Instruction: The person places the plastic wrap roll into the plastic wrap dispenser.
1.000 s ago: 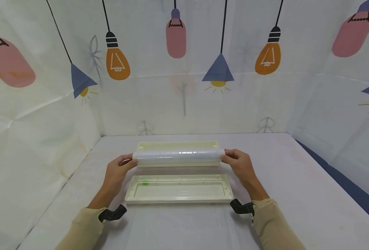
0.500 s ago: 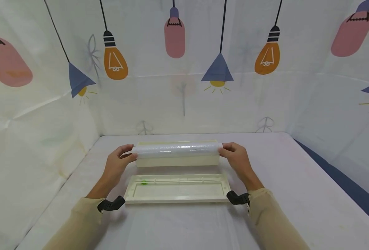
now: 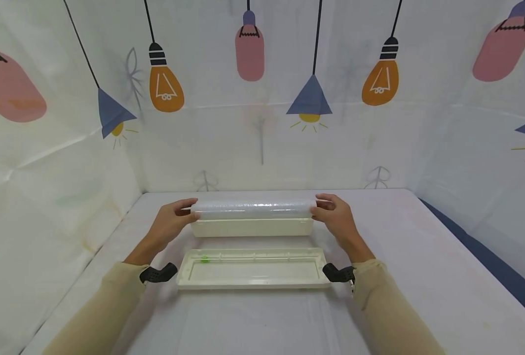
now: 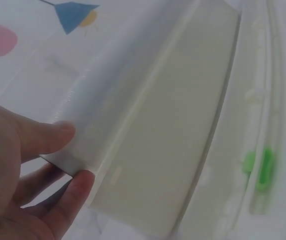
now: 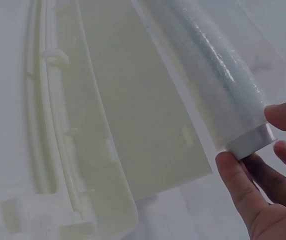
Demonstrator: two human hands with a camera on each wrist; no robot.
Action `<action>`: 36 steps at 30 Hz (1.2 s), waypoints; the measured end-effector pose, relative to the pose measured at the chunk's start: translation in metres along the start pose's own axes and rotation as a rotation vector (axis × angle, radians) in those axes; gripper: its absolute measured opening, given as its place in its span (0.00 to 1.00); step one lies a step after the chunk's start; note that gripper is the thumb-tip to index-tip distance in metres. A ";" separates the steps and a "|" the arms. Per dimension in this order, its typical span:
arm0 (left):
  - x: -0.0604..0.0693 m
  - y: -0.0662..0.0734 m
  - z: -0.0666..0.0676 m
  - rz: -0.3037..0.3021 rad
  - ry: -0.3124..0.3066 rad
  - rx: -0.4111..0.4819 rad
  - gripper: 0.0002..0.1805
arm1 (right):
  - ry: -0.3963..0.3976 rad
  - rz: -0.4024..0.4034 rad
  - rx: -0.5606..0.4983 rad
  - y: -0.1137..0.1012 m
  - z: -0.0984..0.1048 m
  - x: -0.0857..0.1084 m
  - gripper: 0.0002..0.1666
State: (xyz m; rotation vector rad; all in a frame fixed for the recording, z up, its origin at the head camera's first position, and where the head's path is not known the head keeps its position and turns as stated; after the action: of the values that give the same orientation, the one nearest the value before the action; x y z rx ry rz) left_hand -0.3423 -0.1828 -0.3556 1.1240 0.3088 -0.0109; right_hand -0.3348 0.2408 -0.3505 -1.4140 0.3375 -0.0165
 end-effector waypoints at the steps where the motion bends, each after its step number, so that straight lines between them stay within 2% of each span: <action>1: -0.001 0.000 0.000 -0.006 0.002 -0.013 0.29 | -0.008 0.005 0.002 0.000 0.000 -0.001 0.35; 8: -0.008 0.002 0.002 -0.042 0.019 -0.025 0.29 | -0.030 0.031 0.045 0.000 -0.004 -0.007 0.31; 14: -0.015 0.001 0.003 -0.034 0.026 -0.017 0.30 | -0.024 0.050 0.082 0.000 -0.006 -0.013 0.28; 20: -0.020 -0.002 0.001 -0.032 0.023 -0.056 0.29 | -0.035 0.035 0.104 0.001 -0.008 -0.015 0.28; 22: -0.022 -0.003 0.001 -0.041 0.018 -0.068 0.29 | -0.037 0.029 0.113 0.001 -0.008 -0.015 0.29; 29: -0.027 0.002 0.001 -0.139 0.011 -0.125 0.28 | -0.038 0.025 0.115 0.001 -0.007 -0.018 0.28; 36: -0.024 -0.001 0.003 -0.147 -0.012 -0.159 0.29 | -0.040 0.010 0.090 0.008 -0.010 -0.015 0.28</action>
State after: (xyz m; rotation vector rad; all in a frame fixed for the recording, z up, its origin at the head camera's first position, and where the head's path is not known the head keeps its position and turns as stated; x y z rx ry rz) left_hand -0.3648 -0.1898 -0.3494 0.9411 0.3744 -0.1216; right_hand -0.3529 0.2359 -0.3556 -1.3215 0.3071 0.0045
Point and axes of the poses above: each hand's wrist, its own x-axis away from the middle knuckle, its own z-axis out of the back of the hand, y = z × x, the point moved 6 cm from there along -x, towards the middle knuckle, and after that the axes turned 14 degrees about y, right-handed, at the moved point
